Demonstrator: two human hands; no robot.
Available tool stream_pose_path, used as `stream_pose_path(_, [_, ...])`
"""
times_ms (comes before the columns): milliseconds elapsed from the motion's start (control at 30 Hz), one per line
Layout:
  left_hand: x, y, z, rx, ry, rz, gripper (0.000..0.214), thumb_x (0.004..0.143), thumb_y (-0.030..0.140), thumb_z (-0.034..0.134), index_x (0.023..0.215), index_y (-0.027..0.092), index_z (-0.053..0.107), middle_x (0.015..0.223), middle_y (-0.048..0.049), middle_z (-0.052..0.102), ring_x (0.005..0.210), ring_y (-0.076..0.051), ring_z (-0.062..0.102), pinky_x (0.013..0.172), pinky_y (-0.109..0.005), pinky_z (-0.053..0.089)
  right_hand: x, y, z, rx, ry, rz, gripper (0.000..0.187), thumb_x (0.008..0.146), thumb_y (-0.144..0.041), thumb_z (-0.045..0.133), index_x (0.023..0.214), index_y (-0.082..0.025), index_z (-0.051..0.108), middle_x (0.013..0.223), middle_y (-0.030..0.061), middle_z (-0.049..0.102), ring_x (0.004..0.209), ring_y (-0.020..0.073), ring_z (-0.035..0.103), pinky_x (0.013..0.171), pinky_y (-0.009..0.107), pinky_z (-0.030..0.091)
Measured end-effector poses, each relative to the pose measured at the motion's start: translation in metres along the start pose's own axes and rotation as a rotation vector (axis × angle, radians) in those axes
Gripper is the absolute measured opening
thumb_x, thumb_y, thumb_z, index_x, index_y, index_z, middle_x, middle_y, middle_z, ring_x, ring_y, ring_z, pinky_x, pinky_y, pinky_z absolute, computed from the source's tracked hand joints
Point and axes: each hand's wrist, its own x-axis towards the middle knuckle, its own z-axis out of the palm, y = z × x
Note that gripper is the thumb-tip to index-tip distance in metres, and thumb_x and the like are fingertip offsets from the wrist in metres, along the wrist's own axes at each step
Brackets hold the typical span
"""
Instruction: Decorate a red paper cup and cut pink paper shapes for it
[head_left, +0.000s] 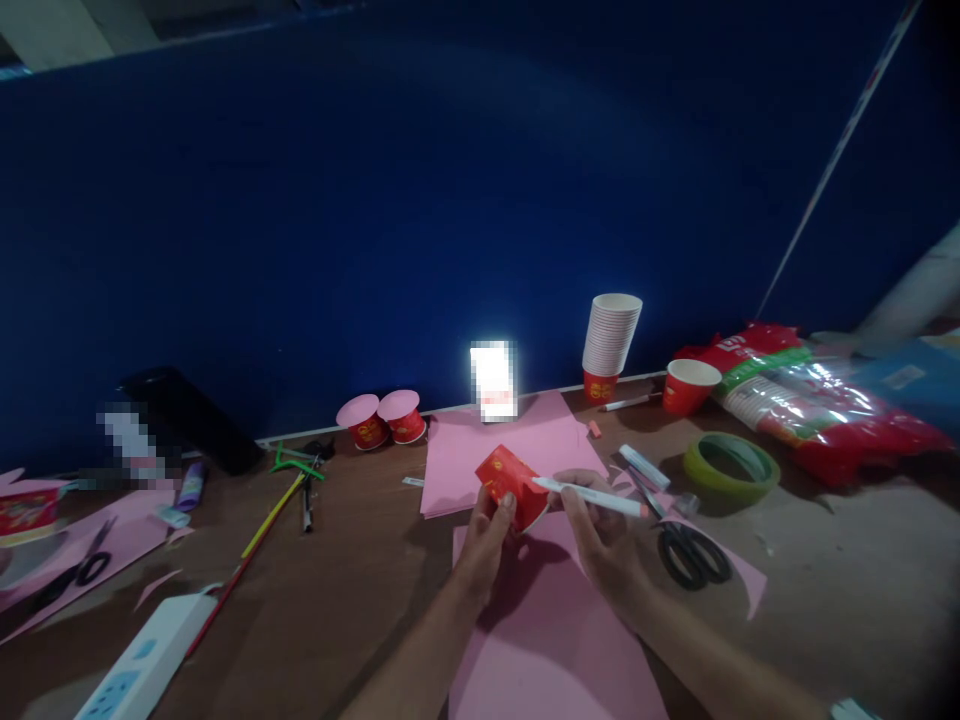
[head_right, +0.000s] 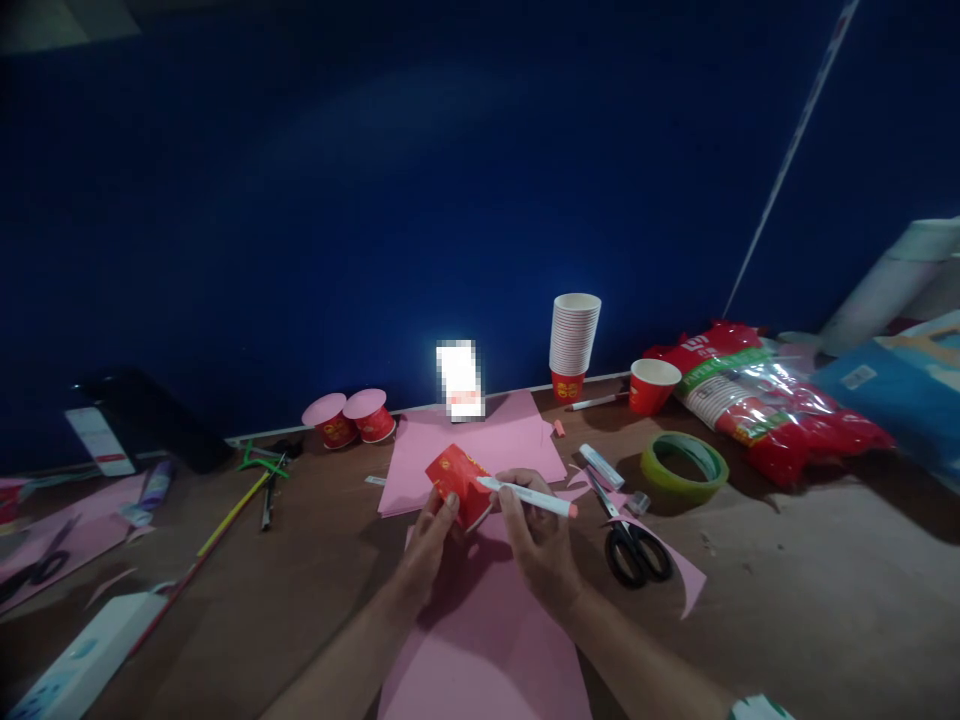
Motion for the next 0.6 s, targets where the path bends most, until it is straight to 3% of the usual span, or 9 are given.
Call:
stream_pose_path(167, [0.003, -0.003, -0.005, 0.051, -0.020, 0.040, 0.050, 0.061, 0.035, 0.075, 0.106, 0.022, 0.055, 0.099, -0.0046, 0.065, 0.096, -0.021, 0.060, 0.088, -0.035, 0.044, -0.001, 0.000, 0.000, 0.009, -0.014, -0.011, 0.012, 0.090, -0.028, 0.046, 0.092, -0.019, 0.054, 0.078, 0.0026, 0.063, 0.073, 0.0162, 0.062, 0.065, 0.027, 0.052])
stream_pose_path(467, [0.006, -0.006, -0.006, -0.044, -0.040, 0.068, 0.045, 0.063, 0.031, 0.074, 0.103, 0.021, 0.054, 0.096, -0.0039, 0.064, 0.088, -0.020, 0.062, 0.088, -0.039, 0.043, 0.001, -0.011, -0.004, -0.213, -0.019, -0.186, 0.008, 0.087, -0.022, 0.048, 0.091, -0.021, 0.055, 0.079, 0.0029, 0.063, 0.068, 0.0161, 0.062, 0.061, 0.027, 0.053])
stream_pose_path(600, [0.004, -0.005, -0.004, -0.017, -0.027, 0.057, 0.045, 0.064, 0.031, 0.073, 0.104, 0.021, 0.054, 0.096, -0.0038, 0.063, 0.089, -0.019, 0.061, 0.088, -0.037, 0.042, 0.001, -0.009, -0.004, -0.236, -0.021, -0.243, 0.009, 0.085, -0.020, 0.050, 0.091, -0.021, 0.057, 0.082, 0.0041, 0.064, 0.076, 0.0189, 0.062, 0.067, 0.031, 0.052])
